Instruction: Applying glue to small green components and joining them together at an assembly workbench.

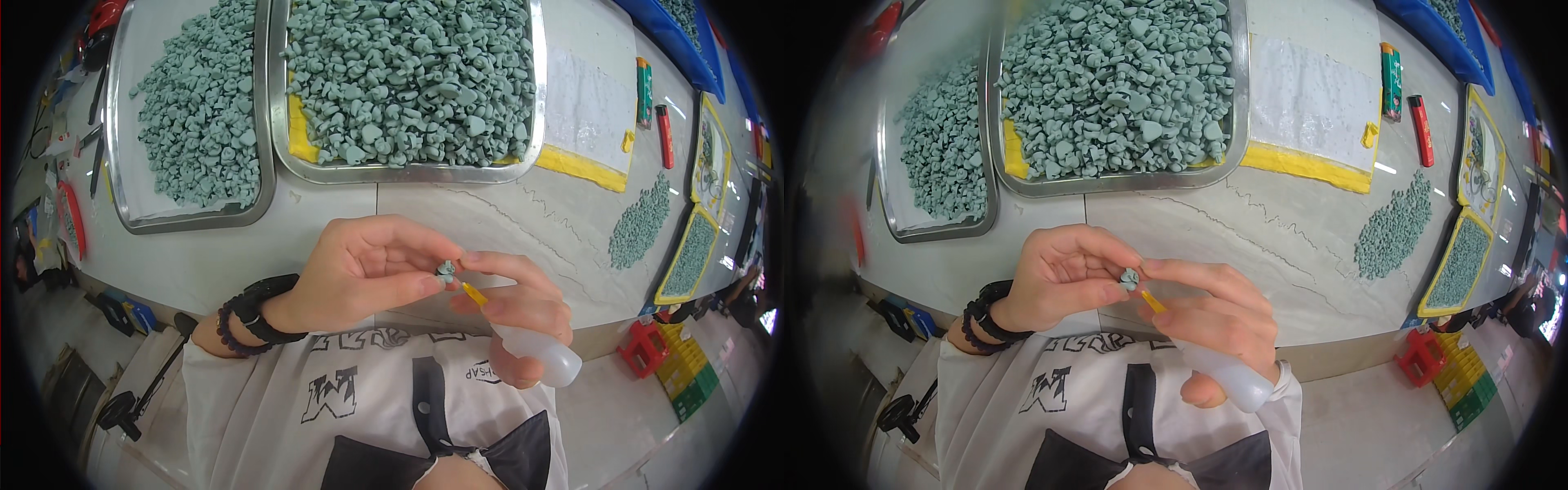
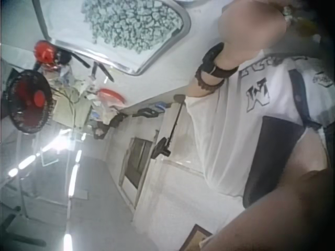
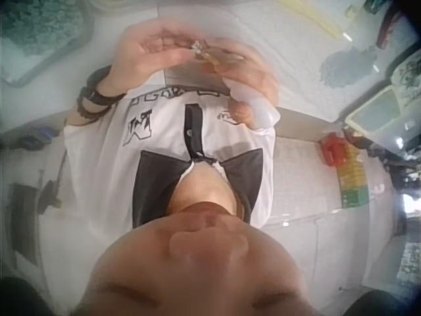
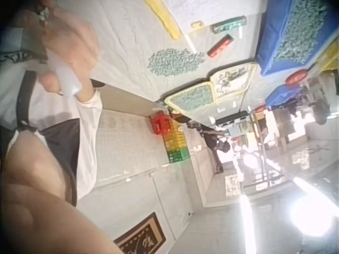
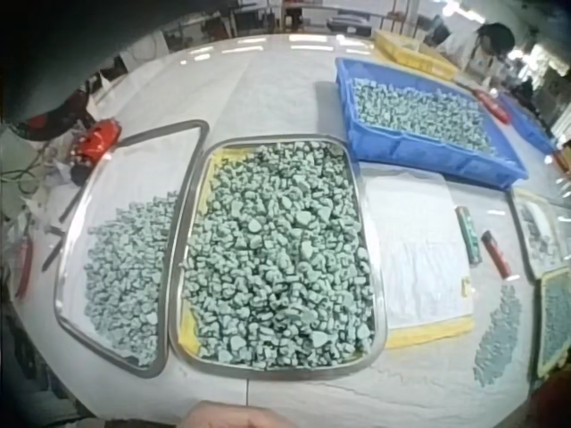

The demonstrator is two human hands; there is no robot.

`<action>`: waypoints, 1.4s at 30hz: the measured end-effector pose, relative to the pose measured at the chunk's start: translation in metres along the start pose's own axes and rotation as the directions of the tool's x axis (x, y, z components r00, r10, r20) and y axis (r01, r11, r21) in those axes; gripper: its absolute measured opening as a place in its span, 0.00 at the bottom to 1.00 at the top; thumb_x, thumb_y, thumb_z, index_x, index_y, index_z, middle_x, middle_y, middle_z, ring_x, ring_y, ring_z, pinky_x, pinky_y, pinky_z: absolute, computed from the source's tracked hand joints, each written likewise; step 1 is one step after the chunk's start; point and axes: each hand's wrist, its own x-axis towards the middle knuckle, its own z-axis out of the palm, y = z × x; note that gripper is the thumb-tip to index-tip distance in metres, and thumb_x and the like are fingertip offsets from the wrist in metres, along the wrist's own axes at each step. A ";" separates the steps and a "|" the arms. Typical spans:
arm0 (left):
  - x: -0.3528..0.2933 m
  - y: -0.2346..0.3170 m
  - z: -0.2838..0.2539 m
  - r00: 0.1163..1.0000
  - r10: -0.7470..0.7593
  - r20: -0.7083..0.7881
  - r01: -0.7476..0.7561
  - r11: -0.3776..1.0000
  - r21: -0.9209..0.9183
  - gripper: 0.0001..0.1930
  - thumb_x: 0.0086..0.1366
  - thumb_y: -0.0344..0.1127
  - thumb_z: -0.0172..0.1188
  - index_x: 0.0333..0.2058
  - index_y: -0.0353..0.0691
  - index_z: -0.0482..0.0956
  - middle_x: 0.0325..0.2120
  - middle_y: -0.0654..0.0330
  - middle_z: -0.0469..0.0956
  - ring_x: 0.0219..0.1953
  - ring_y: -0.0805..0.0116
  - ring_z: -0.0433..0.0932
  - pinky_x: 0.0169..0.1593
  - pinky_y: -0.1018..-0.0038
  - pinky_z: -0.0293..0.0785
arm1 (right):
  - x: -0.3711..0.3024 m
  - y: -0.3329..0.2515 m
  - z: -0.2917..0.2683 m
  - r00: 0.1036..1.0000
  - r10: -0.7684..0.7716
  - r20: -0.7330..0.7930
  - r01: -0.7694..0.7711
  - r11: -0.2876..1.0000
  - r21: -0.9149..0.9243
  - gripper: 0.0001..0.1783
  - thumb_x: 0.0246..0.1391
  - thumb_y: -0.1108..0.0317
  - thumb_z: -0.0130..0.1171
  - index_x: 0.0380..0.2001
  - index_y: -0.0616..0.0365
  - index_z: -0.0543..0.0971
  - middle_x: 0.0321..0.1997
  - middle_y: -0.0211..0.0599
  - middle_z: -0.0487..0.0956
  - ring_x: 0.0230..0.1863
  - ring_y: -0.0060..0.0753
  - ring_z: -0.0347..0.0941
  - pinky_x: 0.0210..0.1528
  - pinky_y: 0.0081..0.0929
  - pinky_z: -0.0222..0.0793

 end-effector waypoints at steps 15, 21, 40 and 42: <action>0.001 0.000 0.001 1.000 0.017 0.012 -0.017 1.000 -0.009 0.15 0.57 0.14 0.53 0.45 0.26 0.70 0.43 0.48 0.75 0.45 0.61 0.77 0.49 0.72 0.76 | -0.002 -0.006 -0.006 0.996 0.072 0.057 -0.073 0.997 0.019 0.30 0.61 0.43 0.36 0.34 0.65 0.68 0.21 0.57 0.76 0.39 0.68 0.75 0.31 0.52 0.77; 0.003 -0.001 0.003 0.996 0.034 -0.087 -0.034 0.999 0.006 0.15 0.56 0.17 0.55 0.44 0.28 0.71 0.40 0.47 0.76 0.40 0.63 0.79 0.43 0.73 0.76 | 0.005 -0.013 -0.021 1.000 -0.022 -0.008 0.020 0.988 -0.155 0.24 0.57 0.48 0.50 0.35 0.62 0.74 0.29 0.41 0.79 0.45 0.55 0.76 0.33 0.36 0.72; 0.001 0.000 0.008 0.996 0.067 -0.064 -0.058 0.990 0.130 0.13 0.56 0.17 0.51 0.41 0.29 0.71 0.38 0.47 0.76 0.37 0.64 0.79 0.40 0.74 0.77 | 0.019 0.007 -0.152 0.963 -0.025 -0.267 -0.264 0.097 -0.960 0.08 0.39 0.78 0.64 0.26 0.57 0.78 0.27 0.33 0.74 0.31 0.35 0.69 0.36 0.29 0.61; 0.005 0.000 0.007 0.997 0.053 -0.050 -0.047 0.993 0.106 0.14 0.56 0.17 0.51 0.43 0.29 0.71 0.38 0.47 0.76 0.37 0.64 0.79 0.41 0.74 0.77 | 0.022 -0.015 -0.121 0.953 -0.105 -0.285 -0.230 0.363 -0.903 0.10 0.35 0.78 0.64 0.26 0.56 0.78 0.26 0.33 0.73 0.28 0.35 0.68 0.35 0.32 0.61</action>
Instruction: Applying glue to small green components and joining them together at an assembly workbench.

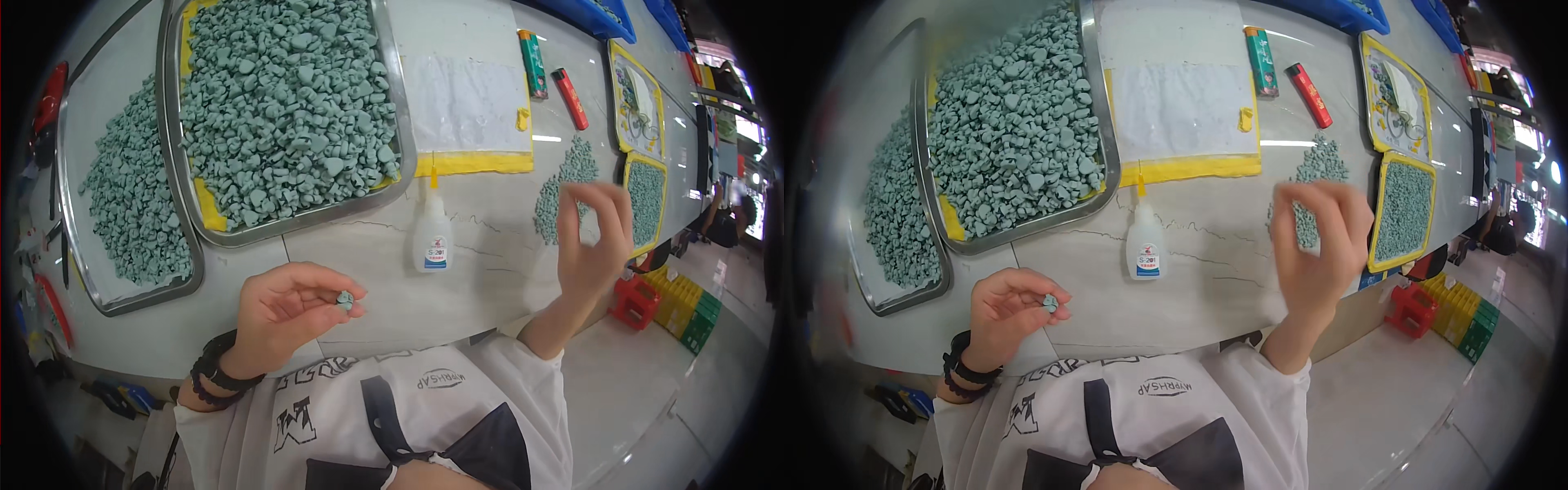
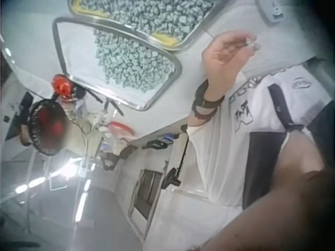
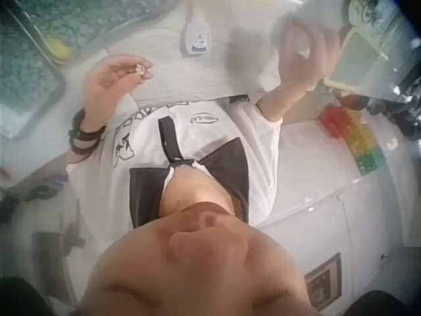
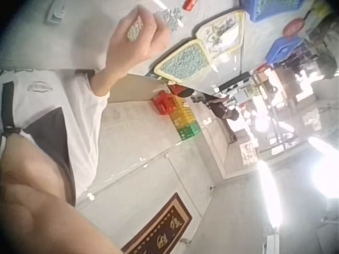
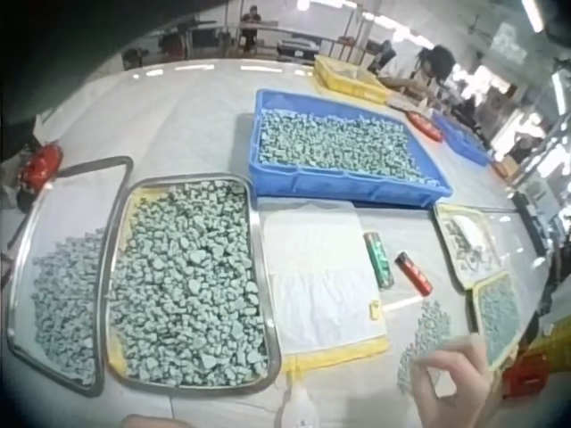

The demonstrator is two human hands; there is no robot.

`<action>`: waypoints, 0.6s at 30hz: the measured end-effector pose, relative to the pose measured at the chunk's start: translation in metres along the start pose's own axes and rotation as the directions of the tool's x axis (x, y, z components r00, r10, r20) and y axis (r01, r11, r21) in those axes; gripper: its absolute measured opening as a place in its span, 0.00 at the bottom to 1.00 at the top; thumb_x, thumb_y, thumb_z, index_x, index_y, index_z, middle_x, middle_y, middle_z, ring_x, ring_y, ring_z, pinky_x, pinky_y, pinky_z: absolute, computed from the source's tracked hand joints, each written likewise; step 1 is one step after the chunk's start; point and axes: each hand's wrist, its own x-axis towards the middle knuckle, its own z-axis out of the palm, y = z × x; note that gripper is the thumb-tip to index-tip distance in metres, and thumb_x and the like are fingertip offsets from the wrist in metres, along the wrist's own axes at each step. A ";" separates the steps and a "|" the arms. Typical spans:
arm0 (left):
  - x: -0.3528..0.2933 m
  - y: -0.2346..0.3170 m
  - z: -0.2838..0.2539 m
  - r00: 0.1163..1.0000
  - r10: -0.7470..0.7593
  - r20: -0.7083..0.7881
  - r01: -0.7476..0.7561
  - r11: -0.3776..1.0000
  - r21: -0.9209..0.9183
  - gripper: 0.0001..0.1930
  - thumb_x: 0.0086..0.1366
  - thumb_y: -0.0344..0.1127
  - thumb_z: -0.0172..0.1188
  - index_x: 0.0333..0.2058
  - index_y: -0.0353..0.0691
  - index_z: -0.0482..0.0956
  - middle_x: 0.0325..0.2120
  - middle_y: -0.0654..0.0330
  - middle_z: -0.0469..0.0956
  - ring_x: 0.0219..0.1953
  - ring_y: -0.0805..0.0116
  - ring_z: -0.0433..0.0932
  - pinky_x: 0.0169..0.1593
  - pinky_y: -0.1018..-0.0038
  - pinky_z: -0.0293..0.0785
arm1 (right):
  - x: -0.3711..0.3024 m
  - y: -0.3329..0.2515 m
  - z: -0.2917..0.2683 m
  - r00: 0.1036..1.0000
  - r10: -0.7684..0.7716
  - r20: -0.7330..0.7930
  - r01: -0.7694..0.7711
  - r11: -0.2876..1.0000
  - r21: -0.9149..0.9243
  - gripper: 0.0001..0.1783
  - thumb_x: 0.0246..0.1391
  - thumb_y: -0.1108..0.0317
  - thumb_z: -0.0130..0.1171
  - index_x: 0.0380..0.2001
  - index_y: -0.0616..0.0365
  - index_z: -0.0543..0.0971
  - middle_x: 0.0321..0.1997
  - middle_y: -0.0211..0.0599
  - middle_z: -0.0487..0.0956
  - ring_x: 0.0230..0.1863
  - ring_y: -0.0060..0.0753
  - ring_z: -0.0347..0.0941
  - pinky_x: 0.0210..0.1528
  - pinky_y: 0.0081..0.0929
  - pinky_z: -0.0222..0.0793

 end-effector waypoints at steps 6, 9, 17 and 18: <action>-0.006 0.003 0.004 0.975 -0.154 0.159 0.158 0.987 -0.012 0.21 0.58 0.14 0.51 0.52 0.25 0.67 0.42 0.47 0.76 0.43 0.64 0.78 0.47 0.73 0.76 | -0.023 -0.093 0.022 0.903 -0.341 0.260 0.119 0.782 0.611 0.15 0.30 0.81 0.63 0.27 0.58 0.76 0.28 0.34 0.74 0.28 0.35 0.70 0.38 0.36 0.66; -0.005 0.000 0.001 0.977 -0.134 0.165 0.134 0.991 0.009 0.22 0.59 0.14 0.51 0.54 0.25 0.65 0.43 0.47 0.75 0.44 0.65 0.77 0.48 0.73 0.75 | -0.029 -0.104 0.031 0.884 -0.349 0.310 0.184 0.871 0.456 0.17 0.27 0.81 0.66 0.27 0.56 0.77 0.27 0.32 0.74 0.26 0.35 0.70 0.37 0.38 0.67; -0.006 0.005 -0.002 0.964 -0.185 0.190 0.210 0.970 -0.124 0.23 0.60 0.16 0.53 0.55 0.25 0.64 0.42 0.47 0.75 0.44 0.66 0.77 0.48 0.73 0.76 | -0.043 -0.111 0.042 0.962 -0.235 0.136 0.153 0.882 0.446 0.19 0.25 0.80 0.67 0.28 0.56 0.79 0.25 0.29 0.75 0.25 0.32 0.70 0.37 0.37 0.68; -0.006 0.005 -0.003 0.959 -0.209 0.192 0.238 0.961 -0.143 0.23 0.60 0.16 0.52 0.55 0.25 0.64 0.42 0.47 0.75 0.43 0.66 0.77 0.47 0.73 0.76 | -0.042 -0.112 0.042 0.962 -0.238 0.137 0.154 0.880 0.449 0.19 0.25 0.80 0.67 0.28 0.56 0.79 0.25 0.29 0.75 0.25 0.32 0.70 0.37 0.37 0.68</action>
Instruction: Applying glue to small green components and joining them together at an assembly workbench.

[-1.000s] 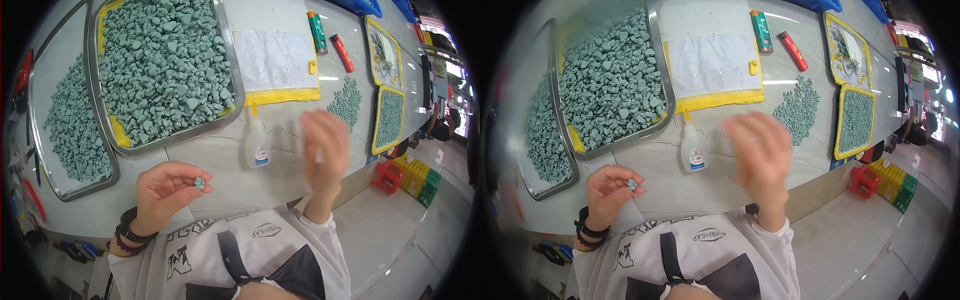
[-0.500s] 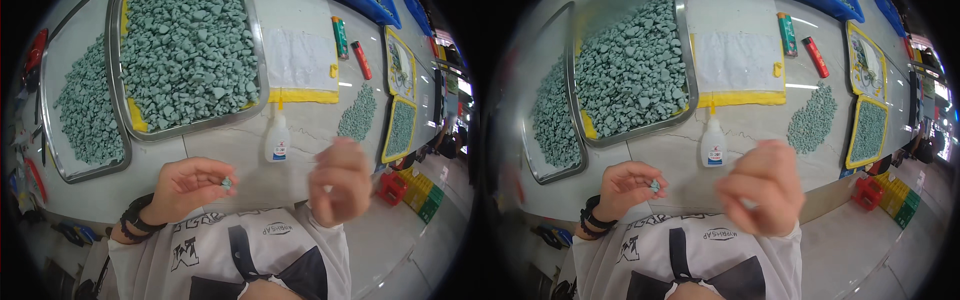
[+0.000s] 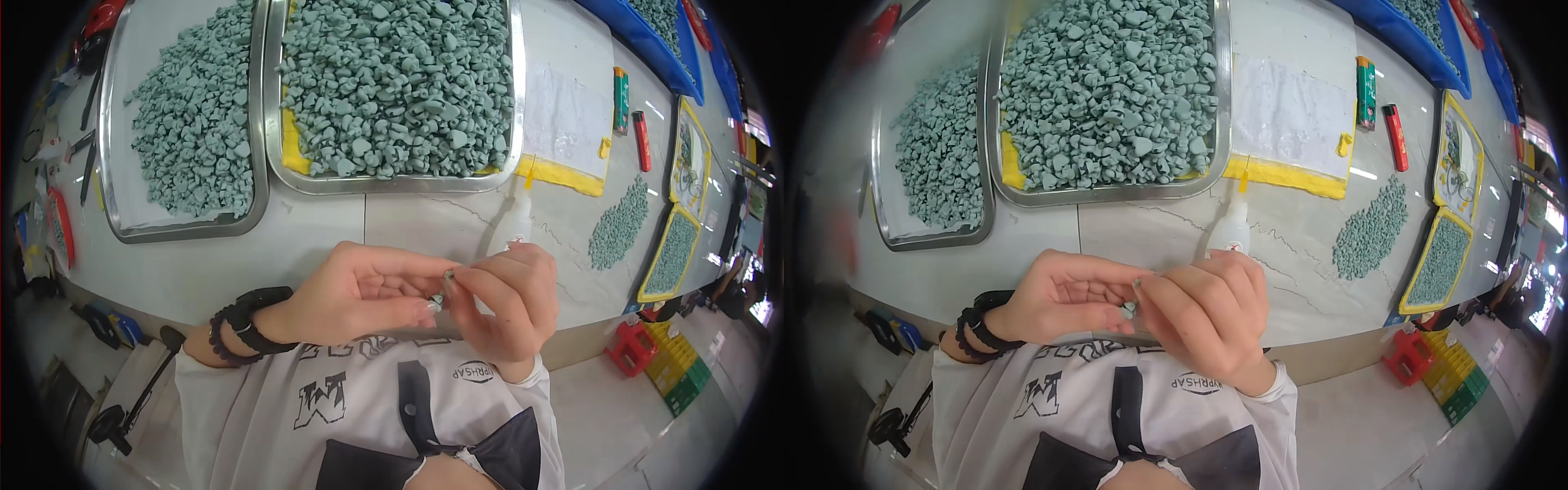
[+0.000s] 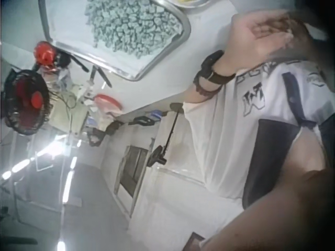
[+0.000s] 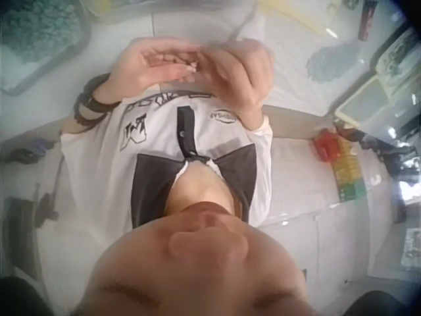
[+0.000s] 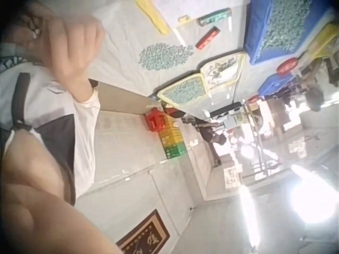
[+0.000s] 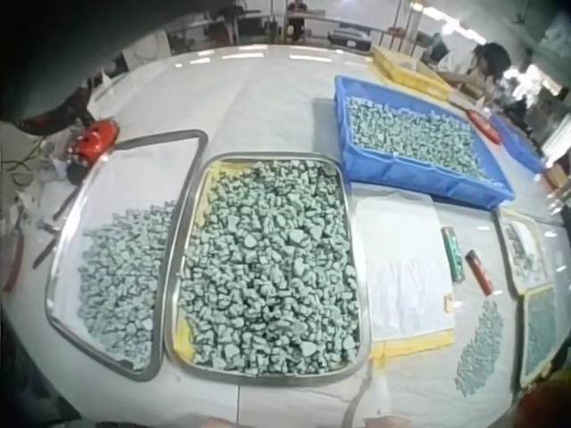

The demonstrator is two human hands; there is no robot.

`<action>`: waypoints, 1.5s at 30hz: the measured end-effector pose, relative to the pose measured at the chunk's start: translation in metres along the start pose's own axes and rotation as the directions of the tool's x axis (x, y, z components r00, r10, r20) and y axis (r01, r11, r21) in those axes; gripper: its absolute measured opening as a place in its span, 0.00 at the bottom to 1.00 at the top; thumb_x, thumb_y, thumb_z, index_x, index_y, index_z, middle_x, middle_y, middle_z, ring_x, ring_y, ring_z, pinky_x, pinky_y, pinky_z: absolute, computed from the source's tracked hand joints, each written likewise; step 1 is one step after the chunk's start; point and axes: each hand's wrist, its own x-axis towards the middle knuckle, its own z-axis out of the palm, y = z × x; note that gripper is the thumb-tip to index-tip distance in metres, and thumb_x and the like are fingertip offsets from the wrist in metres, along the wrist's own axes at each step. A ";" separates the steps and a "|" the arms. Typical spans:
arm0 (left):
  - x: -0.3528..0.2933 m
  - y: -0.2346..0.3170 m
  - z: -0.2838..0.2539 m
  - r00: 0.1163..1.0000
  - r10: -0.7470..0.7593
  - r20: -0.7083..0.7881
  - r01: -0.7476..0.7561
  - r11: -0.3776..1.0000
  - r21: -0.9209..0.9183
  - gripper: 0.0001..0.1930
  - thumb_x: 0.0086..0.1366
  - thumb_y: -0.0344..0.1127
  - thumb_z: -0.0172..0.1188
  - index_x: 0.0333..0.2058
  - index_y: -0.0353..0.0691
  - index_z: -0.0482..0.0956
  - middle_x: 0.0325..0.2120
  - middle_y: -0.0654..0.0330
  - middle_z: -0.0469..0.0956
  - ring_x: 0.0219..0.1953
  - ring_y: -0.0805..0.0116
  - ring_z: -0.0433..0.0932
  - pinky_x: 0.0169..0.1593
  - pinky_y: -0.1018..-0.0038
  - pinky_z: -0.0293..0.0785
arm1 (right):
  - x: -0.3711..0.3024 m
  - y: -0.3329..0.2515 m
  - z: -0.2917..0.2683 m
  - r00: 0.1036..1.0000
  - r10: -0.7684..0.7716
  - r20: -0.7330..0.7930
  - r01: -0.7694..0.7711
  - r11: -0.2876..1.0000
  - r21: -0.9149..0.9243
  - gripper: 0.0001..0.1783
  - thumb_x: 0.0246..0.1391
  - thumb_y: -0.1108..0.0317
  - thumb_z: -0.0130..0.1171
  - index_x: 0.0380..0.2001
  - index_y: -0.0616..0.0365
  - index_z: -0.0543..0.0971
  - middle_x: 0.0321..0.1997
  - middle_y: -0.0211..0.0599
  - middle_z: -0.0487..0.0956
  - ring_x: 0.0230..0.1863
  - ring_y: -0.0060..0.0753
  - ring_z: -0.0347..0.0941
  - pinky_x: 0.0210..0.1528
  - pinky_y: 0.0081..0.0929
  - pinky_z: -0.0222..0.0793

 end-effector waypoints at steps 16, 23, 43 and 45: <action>0.001 0.000 -0.002 0.995 0.063 -0.081 -0.067 0.997 -0.048 0.18 0.59 0.18 0.54 0.50 0.25 0.68 0.40 0.49 0.76 0.41 0.66 0.78 0.44 0.73 0.77 | -0.004 0.000 -0.010 0.998 -0.039 0.043 0.030 0.984 0.177 0.20 0.22 0.78 0.66 0.29 0.58 0.81 0.25 0.31 0.76 0.25 0.32 0.69 0.37 0.36 0.65; 0.000 0.001 -0.002 0.995 0.066 -0.080 -0.066 0.998 0.005 0.14 0.59 0.17 0.54 0.45 0.26 0.71 0.40 0.49 0.76 0.41 0.65 0.78 0.46 0.73 0.77 | -0.002 0.002 -0.006 0.995 -0.006 0.098 -0.015 0.977 0.212 0.19 0.24 0.78 0.65 0.29 0.56 0.82 0.25 0.29 0.76 0.26 0.30 0.68 0.38 0.36 0.65; -0.001 -0.016 0.002 0.905 0.412 -0.104 -0.379 0.894 0.239 0.12 0.58 0.14 0.51 0.41 0.24 0.73 0.39 0.45 0.77 0.44 0.63 0.77 0.48 0.70 0.75 | -0.002 0.003 0.002 0.993 0.063 0.102 -0.096 0.922 0.374 0.14 0.33 0.79 0.64 0.29 0.63 0.78 0.31 0.41 0.77 0.31 0.37 0.72 0.35 0.32 0.66; -0.001 -0.016 0.003 0.894 0.436 -0.106 -0.398 0.879 0.263 0.11 0.57 0.13 0.51 0.40 0.24 0.74 0.39 0.45 0.77 0.44 0.62 0.78 0.48 0.70 0.75 | -0.001 0.004 0.001 0.992 0.065 0.109 -0.102 0.921 0.376 0.13 0.33 0.79 0.64 0.29 0.63 0.78 0.32 0.42 0.77 0.32 0.38 0.72 0.35 0.32 0.66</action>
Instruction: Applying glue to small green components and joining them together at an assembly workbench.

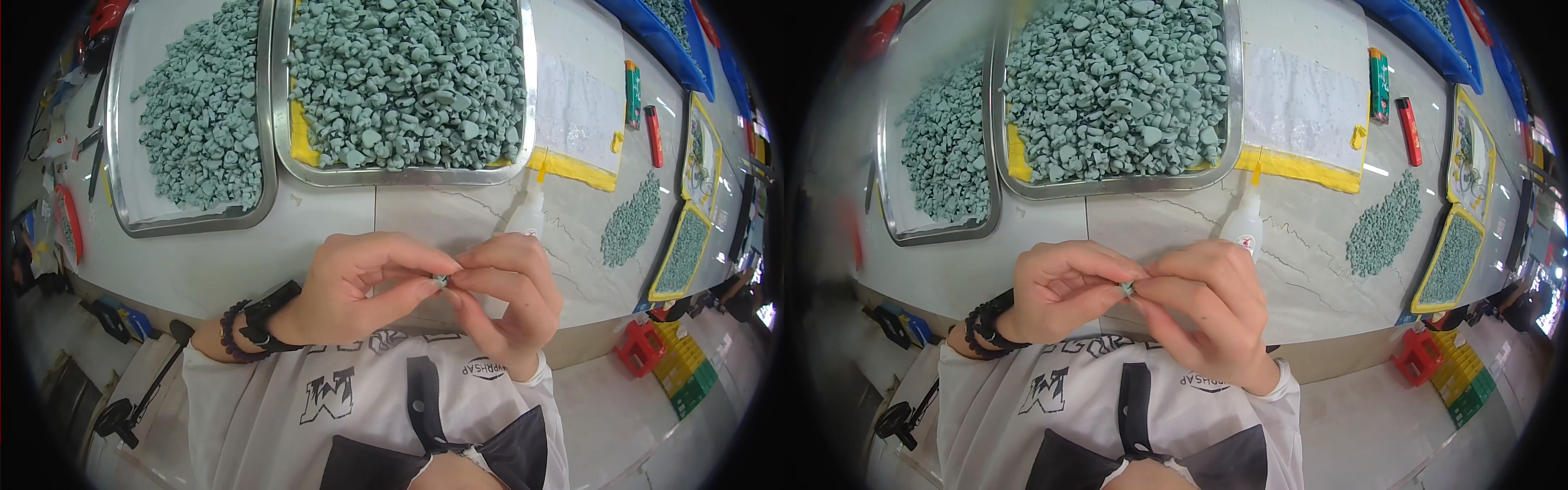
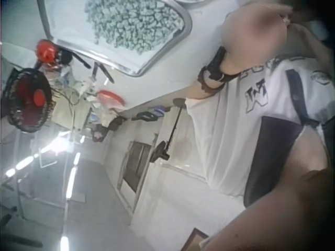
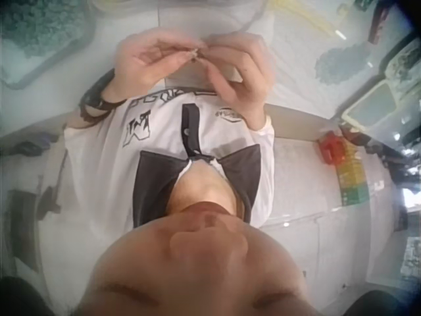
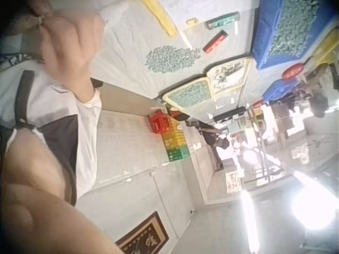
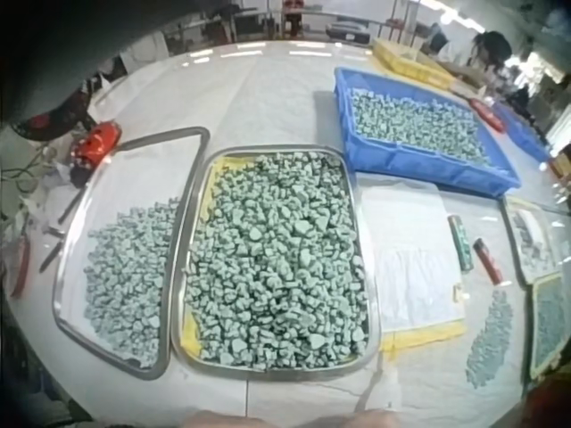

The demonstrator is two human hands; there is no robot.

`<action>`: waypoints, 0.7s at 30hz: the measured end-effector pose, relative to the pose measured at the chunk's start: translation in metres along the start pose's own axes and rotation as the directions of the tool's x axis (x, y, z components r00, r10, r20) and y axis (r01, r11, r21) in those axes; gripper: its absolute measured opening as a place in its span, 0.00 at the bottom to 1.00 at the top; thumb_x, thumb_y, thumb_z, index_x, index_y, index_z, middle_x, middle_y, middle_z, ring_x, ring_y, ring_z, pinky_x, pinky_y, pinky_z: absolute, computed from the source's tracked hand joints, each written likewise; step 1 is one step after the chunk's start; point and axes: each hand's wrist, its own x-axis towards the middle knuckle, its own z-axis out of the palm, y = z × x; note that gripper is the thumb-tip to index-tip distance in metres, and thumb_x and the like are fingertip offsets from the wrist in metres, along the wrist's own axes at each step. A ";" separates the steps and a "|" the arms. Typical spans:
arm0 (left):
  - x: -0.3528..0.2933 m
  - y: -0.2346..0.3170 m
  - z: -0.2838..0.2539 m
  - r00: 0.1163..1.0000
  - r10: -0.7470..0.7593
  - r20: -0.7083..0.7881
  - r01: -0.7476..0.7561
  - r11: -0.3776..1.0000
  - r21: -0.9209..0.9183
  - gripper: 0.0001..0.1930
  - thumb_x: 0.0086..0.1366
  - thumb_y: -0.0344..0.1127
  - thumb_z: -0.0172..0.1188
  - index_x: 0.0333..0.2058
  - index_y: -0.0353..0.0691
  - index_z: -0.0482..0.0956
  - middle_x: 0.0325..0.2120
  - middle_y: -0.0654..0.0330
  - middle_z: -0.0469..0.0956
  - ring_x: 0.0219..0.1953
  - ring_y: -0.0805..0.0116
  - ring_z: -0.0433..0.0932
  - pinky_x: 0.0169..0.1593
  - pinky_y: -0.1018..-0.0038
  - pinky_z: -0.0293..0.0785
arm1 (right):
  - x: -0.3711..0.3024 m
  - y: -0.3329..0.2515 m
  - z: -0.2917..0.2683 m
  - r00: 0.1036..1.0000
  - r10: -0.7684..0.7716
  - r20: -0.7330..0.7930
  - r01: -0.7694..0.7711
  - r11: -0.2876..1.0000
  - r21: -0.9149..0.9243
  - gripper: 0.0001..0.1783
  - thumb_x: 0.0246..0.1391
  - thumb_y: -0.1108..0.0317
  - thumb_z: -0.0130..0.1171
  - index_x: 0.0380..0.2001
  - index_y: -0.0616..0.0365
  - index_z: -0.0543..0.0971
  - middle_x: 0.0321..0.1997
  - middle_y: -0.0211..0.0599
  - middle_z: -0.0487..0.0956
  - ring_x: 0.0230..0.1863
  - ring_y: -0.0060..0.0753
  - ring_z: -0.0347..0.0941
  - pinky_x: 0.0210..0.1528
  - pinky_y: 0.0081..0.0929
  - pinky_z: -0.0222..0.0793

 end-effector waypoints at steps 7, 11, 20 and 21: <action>0.004 0.001 -0.008 0.992 0.087 0.090 -0.098 0.987 0.126 0.11 0.54 0.13 0.54 0.37 0.25 0.76 0.38 0.44 0.77 0.43 0.61 0.78 0.46 0.71 0.75 | -0.001 -0.002 0.005 0.999 0.024 -0.026 -0.023 0.999 0.035 0.16 0.29 0.80 0.65 0.29 0.59 0.78 0.32 0.37 0.77 0.31 0.36 0.72 0.33 0.29 0.65; 0.003 -0.004 -0.010 0.990 0.116 0.074 -0.124 0.986 0.111 0.11 0.55 0.14 0.54 0.38 0.25 0.75 0.39 0.44 0.77 0.41 0.61 0.79 0.46 0.71 0.75 | -0.003 -0.009 0.007 0.997 0.073 -0.005 -0.073 0.997 0.016 0.16 0.31 0.81 0.64 0.29 0.59 0.76 0.34 0.40 0.77 0.33 0.38 0.73 0.39 0.37 0.67; 0.005 0.006 -0.010 0.970 -0.230 0.073 0.241 0.916 -0.321 0.14 0.54 0.14 0.52 0.41 0.29 0.74 0.41 0.44 0.76 0.39 0.61 0.79 0.43 0.71 0.77 | 0.003 -0.055 -0.005 0.929 -0.367 0.047 0.369 0.928 -0.044 0.03 0.42 0.69 0.56 0.25 0.51 0.75 0.30 0.31 0.78 0.27 0.32 0.73 0.37 0.34 0.66; 0.007 0.010 -0.008 0.962 -0.258 0.090 0.273 0.904 -0.330 0.14 0.54 0.14 0.52 0.40 0.29 0.74 0.41 0.44 0.76 0.39 0.60 0.79 0.43 0.70 0.77 | 0.010 -0.065 -0.005 0.898 -0.429 0.098 0.430 0.903 0.007 0.02 0.44 0.69 0.54 0.24 0.51 0.75 0.30 0.30 0.78 0.26 0.31 0.73 0.35 0.32 0.67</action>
